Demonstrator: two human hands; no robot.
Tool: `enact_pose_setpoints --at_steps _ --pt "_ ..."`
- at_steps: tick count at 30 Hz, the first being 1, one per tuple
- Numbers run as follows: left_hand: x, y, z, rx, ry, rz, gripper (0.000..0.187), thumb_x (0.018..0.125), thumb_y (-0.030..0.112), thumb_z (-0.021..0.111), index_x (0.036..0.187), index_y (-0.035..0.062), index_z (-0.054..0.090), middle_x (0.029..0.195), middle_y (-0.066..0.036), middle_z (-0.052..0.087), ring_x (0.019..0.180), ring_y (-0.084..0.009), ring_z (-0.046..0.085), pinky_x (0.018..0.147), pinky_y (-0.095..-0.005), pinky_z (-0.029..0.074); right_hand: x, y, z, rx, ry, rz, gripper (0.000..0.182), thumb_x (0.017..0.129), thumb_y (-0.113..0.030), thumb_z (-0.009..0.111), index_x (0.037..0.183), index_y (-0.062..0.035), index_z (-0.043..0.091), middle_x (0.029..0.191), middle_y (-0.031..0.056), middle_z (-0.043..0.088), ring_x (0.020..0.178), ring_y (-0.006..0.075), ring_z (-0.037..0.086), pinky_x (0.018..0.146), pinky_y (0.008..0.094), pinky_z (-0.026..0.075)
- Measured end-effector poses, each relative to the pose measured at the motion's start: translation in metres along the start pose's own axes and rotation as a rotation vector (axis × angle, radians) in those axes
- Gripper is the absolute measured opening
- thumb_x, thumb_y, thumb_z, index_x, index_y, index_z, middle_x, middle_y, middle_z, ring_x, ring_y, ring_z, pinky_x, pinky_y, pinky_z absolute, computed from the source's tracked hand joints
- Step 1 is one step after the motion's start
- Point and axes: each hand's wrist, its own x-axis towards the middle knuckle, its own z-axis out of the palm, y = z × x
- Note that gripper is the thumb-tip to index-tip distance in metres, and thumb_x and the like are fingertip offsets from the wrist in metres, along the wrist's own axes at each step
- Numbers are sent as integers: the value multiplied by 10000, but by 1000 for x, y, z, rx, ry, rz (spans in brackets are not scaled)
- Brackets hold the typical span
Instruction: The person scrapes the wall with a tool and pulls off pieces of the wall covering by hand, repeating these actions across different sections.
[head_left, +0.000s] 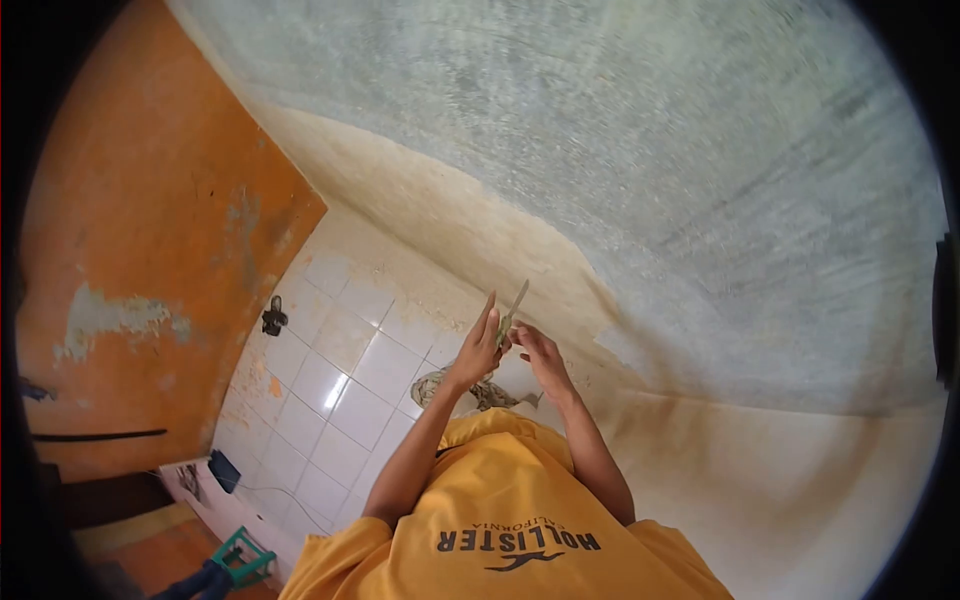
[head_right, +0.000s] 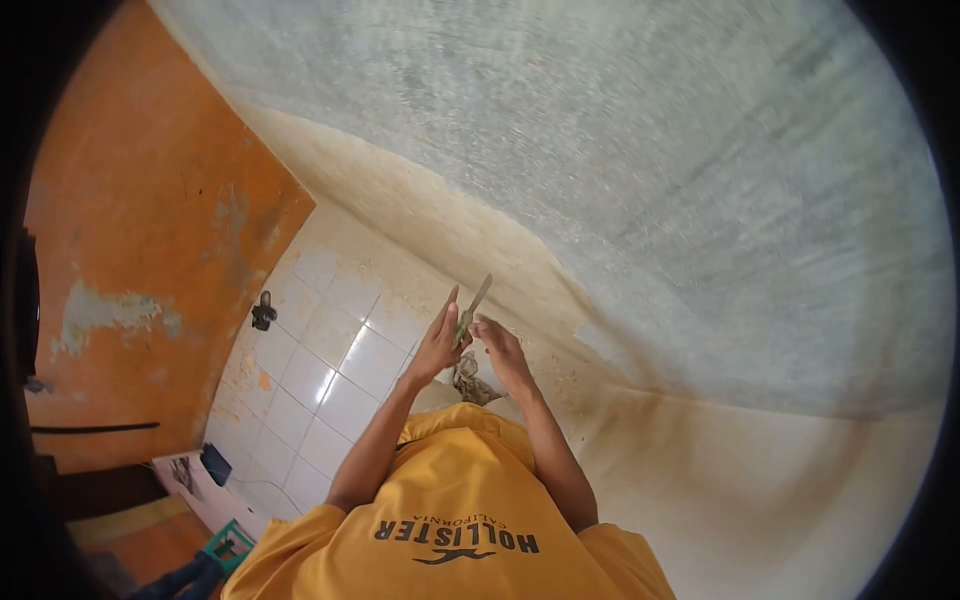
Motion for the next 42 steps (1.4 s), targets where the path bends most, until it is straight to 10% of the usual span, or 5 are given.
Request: enact_pose_setpoints --at_steps 9,16,35,42 --pt "-52 -59 -1 207 157 33 664 1145 431 316 1678 158 28 722 -17 505 516 -92 416 471 -265 386 -14 51 20 115 -154 113 235 1035 -184 638 1180 1 628 888 26 665 753 77 599 646 235 473" --pt "-61 -75 -42 308 135 -25 650 1144 415 328 1669 110 95 708 -32 573 502 -86 462 465 -255 430 -12 64 46 305 149 9 328 1037 -280 658 1242 -26 618 927 26 684 814 107 644 748 262 517" --pt "-24 3 -331 196 178 73 661 1116 528 362 1640 135 274 971 -101 711 625 -92 526 568 -235 452 56 69 218 887 615 43 157 1056 -320 579 1064 -165 553 780 3 573 656 130 552 620 297 469" --pt "19 33 -322 189 83 58 621 1129 473 363 1623 100 303 966 -109 728 627 -99 542 575 -260 472 98 27 224 819 594 -190 404 1068 -351 579 1420 -160 528 799 1 578 640 88 533 568 257 454"
